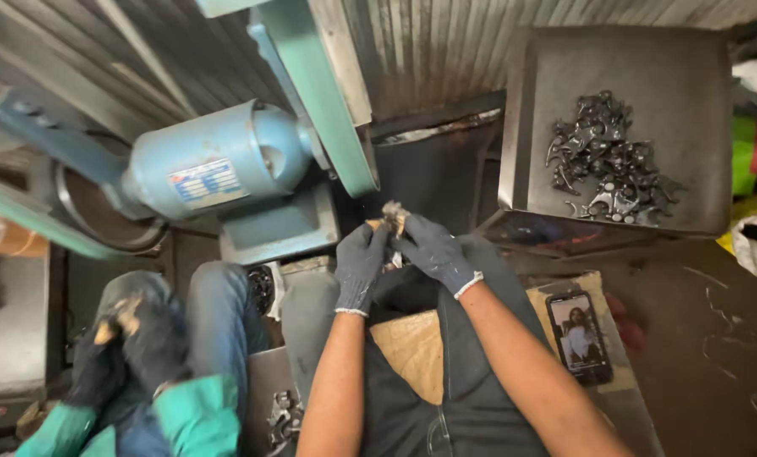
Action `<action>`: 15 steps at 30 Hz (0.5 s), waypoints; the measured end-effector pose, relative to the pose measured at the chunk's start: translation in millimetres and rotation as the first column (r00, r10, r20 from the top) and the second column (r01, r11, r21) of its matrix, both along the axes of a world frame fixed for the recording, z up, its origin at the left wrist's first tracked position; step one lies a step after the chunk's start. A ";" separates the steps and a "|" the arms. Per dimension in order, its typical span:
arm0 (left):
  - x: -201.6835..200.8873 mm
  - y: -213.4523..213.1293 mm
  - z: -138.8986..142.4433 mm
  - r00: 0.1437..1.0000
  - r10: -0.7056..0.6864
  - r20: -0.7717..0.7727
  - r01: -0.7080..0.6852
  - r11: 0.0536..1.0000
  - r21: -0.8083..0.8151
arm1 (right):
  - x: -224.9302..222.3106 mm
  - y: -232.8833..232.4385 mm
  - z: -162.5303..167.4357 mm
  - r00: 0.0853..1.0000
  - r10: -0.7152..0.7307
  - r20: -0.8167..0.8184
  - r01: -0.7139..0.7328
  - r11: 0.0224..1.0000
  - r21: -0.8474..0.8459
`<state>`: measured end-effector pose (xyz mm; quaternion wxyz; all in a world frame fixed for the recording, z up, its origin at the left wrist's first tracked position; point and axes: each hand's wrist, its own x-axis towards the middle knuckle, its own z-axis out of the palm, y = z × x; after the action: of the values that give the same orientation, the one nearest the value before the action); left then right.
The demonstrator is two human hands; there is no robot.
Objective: The person repeatedly grinds small metal parts against a belt grinder, holding each piece with gloved hands and moving it across the abrasive belt to smooth edges. Finished parts are placed into a metal bin beside the machine.
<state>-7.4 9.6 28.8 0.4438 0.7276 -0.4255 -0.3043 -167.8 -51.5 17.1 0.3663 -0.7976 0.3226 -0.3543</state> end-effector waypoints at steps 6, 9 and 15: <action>-15.7 28.0 15.6 0.959 -0.087 -0.271 0.056 0.991 -0.121 | -9.8 27.8 34.5 0.968 0.074 0.240 -0.204 0.790 0.578; -11.5 27.1 12.0 0.706 -0.174 -0.687 0.099 0.984 -0.147 | -15.1 23.9 46.3 0.906 0.216 0.363 -0.384 0.781 0.493; 27.5 8.8 -11.5 0.912 -0.164 -0.376 0.182 0.983 0.012 | 14.7 -2.0 45.9 0.922 0.190 0.337 -0.378 0.621 0.686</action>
<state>20.1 18.5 17.2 0.4709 0.6259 -0.3887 -0.4852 -153.2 -53.6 62.9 0.7440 -0.5738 0.2621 -0.2203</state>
